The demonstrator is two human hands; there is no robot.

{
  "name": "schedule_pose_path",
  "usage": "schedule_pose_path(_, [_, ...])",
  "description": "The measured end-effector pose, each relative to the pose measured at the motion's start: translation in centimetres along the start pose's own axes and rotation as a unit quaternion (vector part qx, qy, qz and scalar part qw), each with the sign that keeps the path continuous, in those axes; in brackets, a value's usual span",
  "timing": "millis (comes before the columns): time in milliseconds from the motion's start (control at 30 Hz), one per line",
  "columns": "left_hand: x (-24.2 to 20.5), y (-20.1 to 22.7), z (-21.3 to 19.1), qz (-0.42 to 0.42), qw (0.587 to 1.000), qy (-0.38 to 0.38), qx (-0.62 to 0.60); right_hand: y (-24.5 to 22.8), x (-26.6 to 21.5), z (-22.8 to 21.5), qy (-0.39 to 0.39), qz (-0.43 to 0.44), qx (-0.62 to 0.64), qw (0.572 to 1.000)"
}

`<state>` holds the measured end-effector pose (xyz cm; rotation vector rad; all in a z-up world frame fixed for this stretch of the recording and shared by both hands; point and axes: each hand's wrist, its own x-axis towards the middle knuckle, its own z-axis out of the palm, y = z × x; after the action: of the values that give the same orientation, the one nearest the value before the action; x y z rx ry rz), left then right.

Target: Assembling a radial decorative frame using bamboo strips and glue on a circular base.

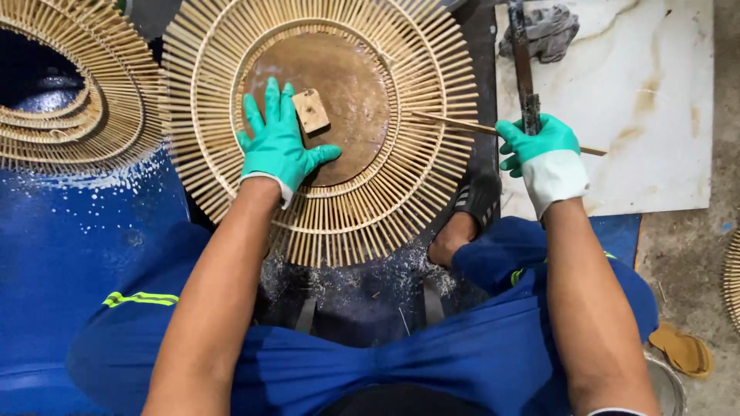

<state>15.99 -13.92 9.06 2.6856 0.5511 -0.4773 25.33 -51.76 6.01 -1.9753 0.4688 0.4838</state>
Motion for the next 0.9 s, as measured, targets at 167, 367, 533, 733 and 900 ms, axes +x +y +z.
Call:
schedule_pose_path(167, [0.6,-0.4,-0.6,0.014,0.999,-0.022,0.019,0.9,0.5,1.4,-0.038,-0.006,0.008,0.999])
schedule_pose_path(367, [1.1,-1.5,0.0,0.052,0.998,-0.02,0.028,1.0,-0.9,0.8,-0.053,0.017,0.007,0.998])
schedule_pose_path(533, [1.0,0.3,-0.1,0.002,1.0,-0.025,0.017,-2.5,-9.0,-1.1,-0.051,-0.008,0.191,0.98])
schedule_pose_path(733, [0.6,1.3,0.0,-0.04,0.999,-0.011,-0.008,-1.7,-17.8,0.3,-0.218,0.114,0.323,0.914])
schedule_pose_path(900, [0.7,0.2,0.1,-0.011,1.0,-0.007,0.011,-1.6,-20.6,2.5,-0.194,0.163,0.368,0.895])
